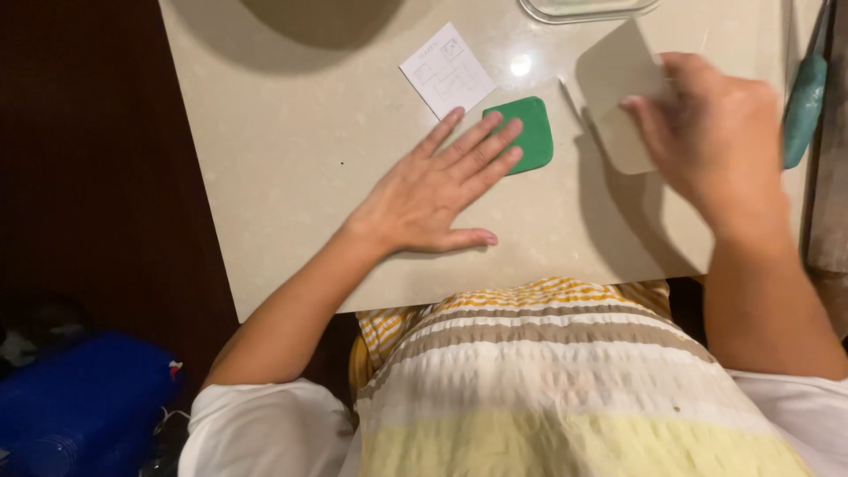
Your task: Shaping and trimming green and black fondant pieces at a decorating station.
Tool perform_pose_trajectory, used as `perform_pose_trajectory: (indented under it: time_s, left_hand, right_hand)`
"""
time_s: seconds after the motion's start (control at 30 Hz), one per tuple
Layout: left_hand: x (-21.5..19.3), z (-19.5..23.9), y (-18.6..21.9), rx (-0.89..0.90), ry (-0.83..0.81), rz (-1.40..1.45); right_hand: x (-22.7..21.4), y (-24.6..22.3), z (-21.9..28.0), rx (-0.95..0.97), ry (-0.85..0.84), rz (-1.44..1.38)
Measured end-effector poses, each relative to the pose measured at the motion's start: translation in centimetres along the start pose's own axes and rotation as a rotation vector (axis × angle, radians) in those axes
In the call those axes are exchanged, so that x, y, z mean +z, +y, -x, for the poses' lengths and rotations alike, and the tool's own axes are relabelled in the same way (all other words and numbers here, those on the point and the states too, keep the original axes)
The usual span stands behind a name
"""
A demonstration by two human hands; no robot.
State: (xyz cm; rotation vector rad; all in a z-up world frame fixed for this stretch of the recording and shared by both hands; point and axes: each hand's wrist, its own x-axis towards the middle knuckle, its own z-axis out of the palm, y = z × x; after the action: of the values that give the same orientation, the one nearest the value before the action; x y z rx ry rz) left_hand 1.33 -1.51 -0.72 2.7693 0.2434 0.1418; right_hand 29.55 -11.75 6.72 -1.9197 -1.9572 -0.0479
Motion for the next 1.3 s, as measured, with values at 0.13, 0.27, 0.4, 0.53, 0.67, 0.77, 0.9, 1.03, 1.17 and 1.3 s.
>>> perform_pose_trajectory:
  time_s: [0.13,0.27,0.4,0.53,0.67,0.77,0.9,1.03,1.17,1.3]
  left_hand:
    - [0.1,-0.6,0.2,-0.049,-0.038,0.018]
    - [-0.5,-1.3,-0.2,-0.102,0.106,-0.037]
    - [1.2,-3.9,0.5,0.014,0.143,-0.016]
    - [2.5,-5.6,-0.7,0.052,0.154,-0.040]
    - [1.6,-5.7,-1.6,-0.044,0.090,-0.012]
    - [-0.6,-3.7,-3.0,-0.151,0.080,0.049]
    - [-1.3,-1.2,-5.0,-0.340,0.029,-0.092]
    - [-1.3,0.4,-5.6,-0.314,0.132,0.046]
    - [-0.7,0.9,-6.3,-0.416,0.176,-0.082]
    - [-0.4,1.7,-7.6,-0.429,0.331,-0.064]
  right_hand:
    - [2.2,-1.2,0.2,0.028,-0.032,0.060]
    - [2.2,1.8,1.2,0.196,-0.030,-0.223]
    - [3.9,7.2,2.8,0.420,-0.057,-0.380]
    - [0.5,4.7,3.4,0.003,0.301,0.203]
    - [-0.1,8.2,8.0,0.240,0.255,-0.114]
    - [0.0,8.7,10.2,0.228,0.221,-0.014]
    - [0.6,6.0,9.1,0.139,0.158,-0.090]
    - [3.6,0.3,5.0,-0.099,-0.016,-0.202]
    - [7.0,-3.7,1.5,-0.340,-0.193,-0.141]
    - [8.0,-4.0,-0.1,-0.293,-0.227,-0.142]
